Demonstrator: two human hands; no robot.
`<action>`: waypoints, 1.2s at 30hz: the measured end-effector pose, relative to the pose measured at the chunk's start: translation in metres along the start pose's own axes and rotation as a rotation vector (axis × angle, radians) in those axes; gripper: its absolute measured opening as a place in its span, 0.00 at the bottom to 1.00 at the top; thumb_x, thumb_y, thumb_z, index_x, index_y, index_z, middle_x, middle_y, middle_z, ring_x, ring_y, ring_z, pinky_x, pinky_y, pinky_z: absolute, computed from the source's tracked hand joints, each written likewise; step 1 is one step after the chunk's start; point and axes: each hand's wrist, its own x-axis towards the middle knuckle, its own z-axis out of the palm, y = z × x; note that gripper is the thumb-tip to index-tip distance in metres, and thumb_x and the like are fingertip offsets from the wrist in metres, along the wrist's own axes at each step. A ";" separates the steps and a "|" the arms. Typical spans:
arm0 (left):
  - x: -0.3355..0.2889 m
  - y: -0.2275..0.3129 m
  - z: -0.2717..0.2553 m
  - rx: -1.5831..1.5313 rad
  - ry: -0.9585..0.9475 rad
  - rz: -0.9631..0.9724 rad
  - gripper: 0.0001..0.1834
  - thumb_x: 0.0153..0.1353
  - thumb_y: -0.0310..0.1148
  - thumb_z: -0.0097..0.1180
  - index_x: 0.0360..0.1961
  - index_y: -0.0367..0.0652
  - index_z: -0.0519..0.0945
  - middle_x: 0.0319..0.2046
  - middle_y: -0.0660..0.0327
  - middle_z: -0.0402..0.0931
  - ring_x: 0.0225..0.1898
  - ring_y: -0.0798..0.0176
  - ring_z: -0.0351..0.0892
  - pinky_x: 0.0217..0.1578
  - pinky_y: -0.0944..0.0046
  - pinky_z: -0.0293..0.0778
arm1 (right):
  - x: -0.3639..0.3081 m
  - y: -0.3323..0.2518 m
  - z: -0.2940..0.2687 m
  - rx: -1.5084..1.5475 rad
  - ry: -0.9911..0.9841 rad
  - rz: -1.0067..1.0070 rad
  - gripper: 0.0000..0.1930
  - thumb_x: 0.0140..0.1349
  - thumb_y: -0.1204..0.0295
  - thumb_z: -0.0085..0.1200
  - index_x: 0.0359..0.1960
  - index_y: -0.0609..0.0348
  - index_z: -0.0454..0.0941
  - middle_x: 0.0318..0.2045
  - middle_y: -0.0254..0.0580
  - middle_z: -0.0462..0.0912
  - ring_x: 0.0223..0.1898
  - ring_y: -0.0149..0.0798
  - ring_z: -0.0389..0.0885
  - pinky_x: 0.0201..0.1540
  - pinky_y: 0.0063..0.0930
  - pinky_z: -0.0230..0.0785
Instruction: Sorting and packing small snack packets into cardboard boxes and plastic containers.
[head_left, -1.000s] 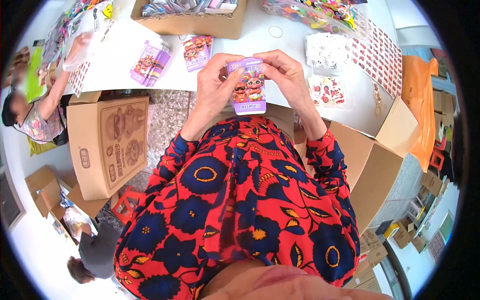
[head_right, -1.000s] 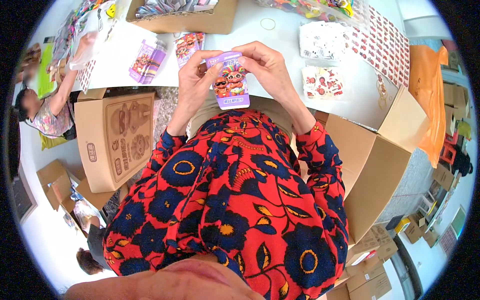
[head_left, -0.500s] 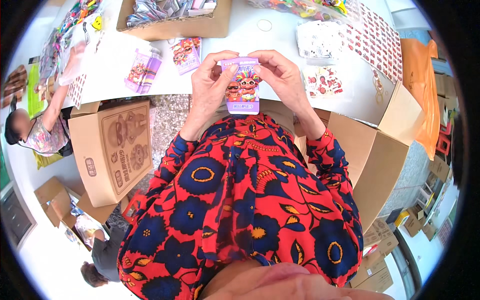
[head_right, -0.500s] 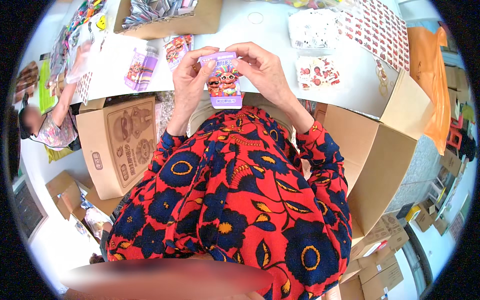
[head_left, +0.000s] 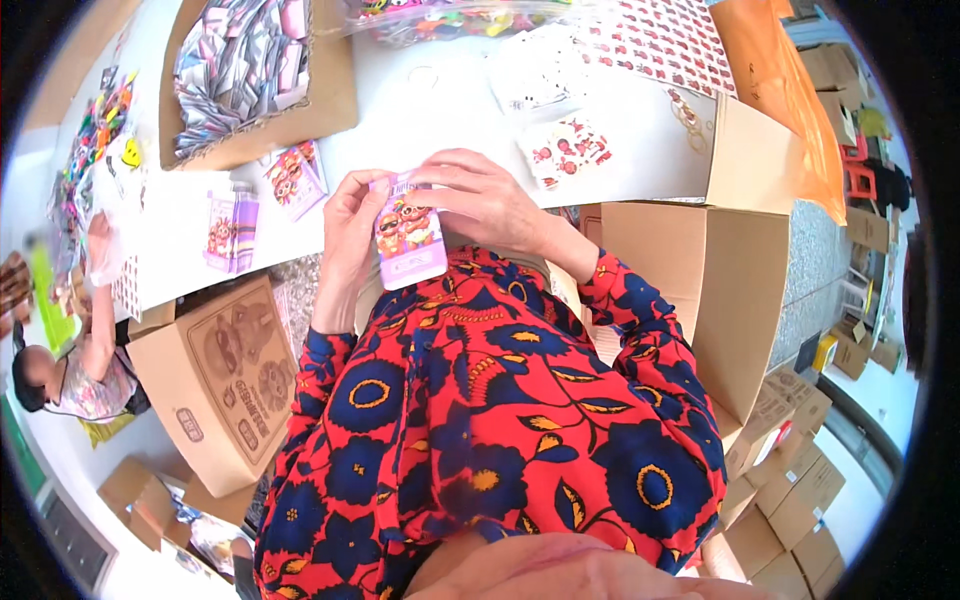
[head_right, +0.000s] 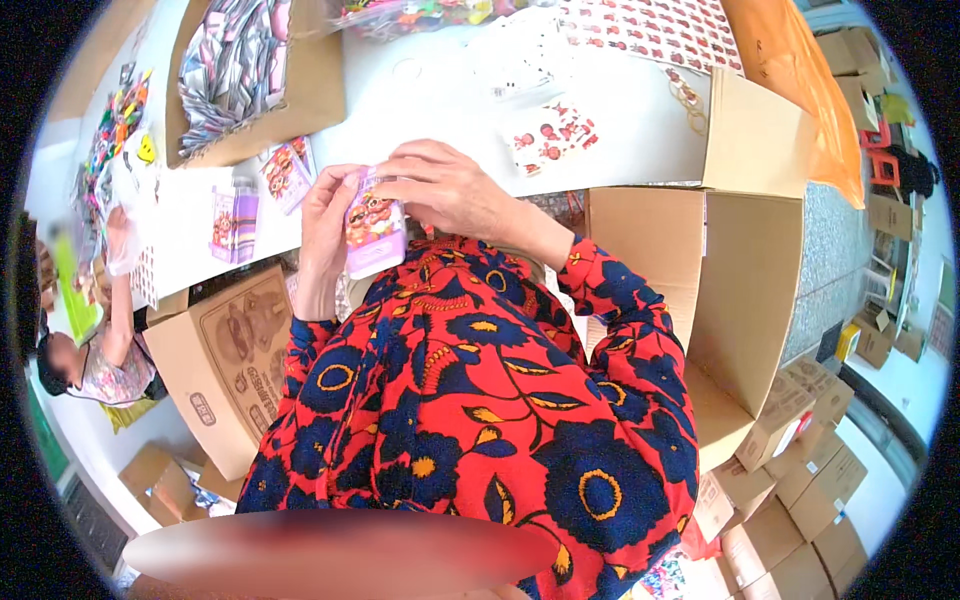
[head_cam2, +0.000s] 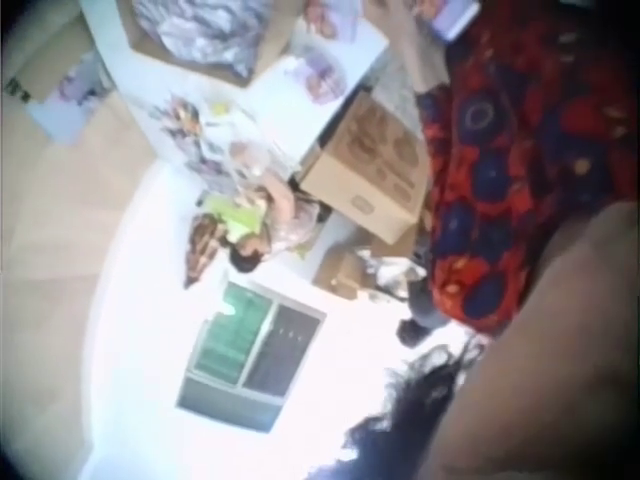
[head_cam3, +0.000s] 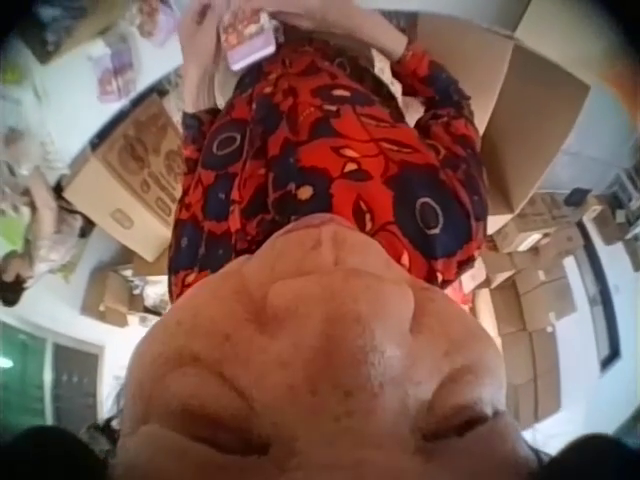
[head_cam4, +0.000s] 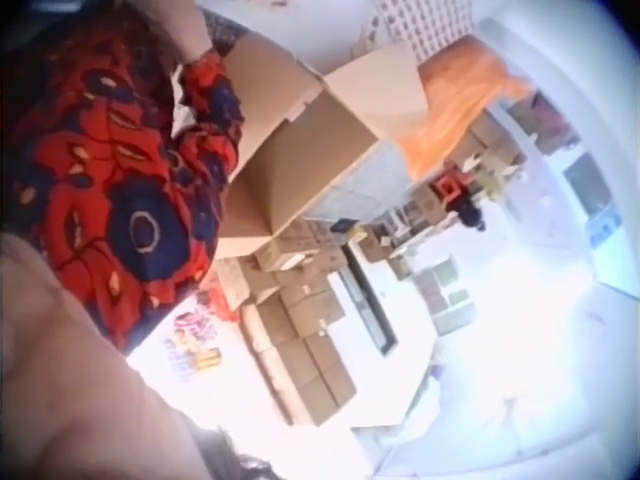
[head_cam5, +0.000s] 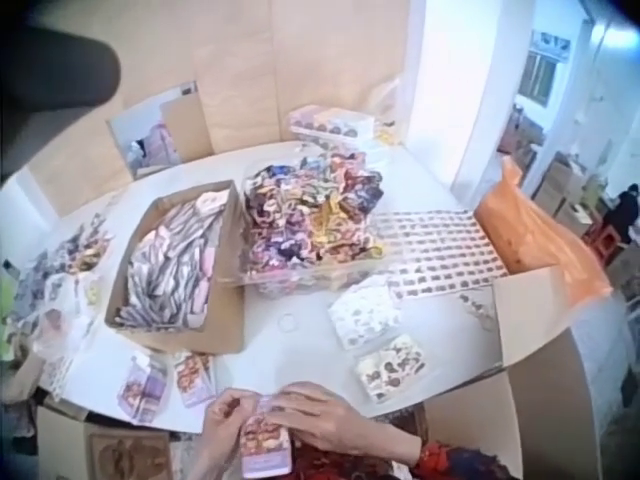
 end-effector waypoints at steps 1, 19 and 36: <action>-0.003 0.005 0.002 0.013 -0.032 -0.065 0.11 0.66 0.32 0.49 0.44 0.36 0.75 0.40 0.58 0.77 0.41 0.70 0.76 0.43 0.69 0.73 | 0.000 -0.001 -0.001 0.033 0.035 0.027 0.21 0.42 0.77 0.64 0.42 0.59 0.78 0.43 0.44 0.79 0.49 0.44 0.76 0.50 0.36 0.70; -0.008 0.005 0.010 0.040 -0.124 0.165 0.18 0.60 0.26 0.56 0.52 0.33 0.73 0.44 0.56 0.79 0.44 0.65 0.79 0.46 0.65 0.75 | 0.028 -0.004 -0.008 0.357 0.055 0.485 0.18 0.55 0.76 0.59 0.49 0.58 0.75 0.42 0.40 0.76 0.31 0.28 0.74 0.36 0.21 0.71; -0.029 0.021 -0.036 -0.105 0.108 0.215 0.17 0.61 0.27 0.54 0.52 0.35 0.72 0.44 0.52 0.78 0.44 0.59 0.80 0.43 0.62 0.79 | 0.238 0.097 0.025 -0.415 -0.190 -0.038 0.09 0.57 0.70 0.52 0.37 0.57 0.78 0.29 0.49 0.80 0.32 0.49 0.79 0.39 0.40 0.69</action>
